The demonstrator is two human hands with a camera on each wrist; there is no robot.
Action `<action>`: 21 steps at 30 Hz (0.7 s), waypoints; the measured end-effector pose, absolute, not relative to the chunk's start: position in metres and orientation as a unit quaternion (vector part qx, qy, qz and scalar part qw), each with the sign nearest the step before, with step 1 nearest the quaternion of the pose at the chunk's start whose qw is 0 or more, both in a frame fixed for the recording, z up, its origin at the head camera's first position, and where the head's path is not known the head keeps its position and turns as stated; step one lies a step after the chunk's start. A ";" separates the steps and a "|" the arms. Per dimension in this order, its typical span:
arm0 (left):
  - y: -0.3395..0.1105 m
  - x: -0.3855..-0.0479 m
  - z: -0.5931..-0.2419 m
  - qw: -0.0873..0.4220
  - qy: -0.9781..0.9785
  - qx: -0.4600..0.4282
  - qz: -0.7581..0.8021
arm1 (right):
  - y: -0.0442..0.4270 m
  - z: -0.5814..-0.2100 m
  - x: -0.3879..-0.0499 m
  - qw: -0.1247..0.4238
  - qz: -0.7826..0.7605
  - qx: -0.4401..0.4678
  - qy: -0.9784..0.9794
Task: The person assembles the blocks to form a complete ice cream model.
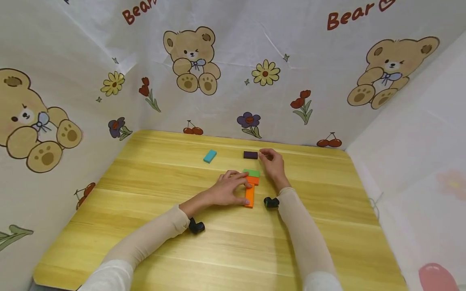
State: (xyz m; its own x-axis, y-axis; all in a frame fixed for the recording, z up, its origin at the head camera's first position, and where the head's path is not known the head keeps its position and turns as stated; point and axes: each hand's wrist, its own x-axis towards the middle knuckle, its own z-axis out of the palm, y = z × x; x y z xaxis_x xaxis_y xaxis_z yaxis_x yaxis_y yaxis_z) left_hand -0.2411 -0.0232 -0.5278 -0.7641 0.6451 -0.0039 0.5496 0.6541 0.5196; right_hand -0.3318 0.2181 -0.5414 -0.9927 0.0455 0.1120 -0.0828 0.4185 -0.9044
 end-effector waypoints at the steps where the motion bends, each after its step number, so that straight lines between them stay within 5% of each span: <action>1: -0.023 -0.241 -0.528 0.093 0.905 0.328 0.253 | 0.217 -0.540 -0.334 0.062 0.544 0.013 -0.837; 21: -0.023 -0.241 -0.527 0.095 0.905 0.325 0.259 | 0.205 -0.531 -0.353 -0.001 0.430 -0.025 -0.903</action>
State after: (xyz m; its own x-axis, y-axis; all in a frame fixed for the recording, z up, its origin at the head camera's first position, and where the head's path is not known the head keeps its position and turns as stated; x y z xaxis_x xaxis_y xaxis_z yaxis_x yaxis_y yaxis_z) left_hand -0.2410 -0.0226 -0.5269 -0.7711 0.6367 -0.0041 0.5381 0.6551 0.5304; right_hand -0.3531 0.2055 -0.5314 -0.9987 0.0453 -0.0228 0.0462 0.6298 -0.7754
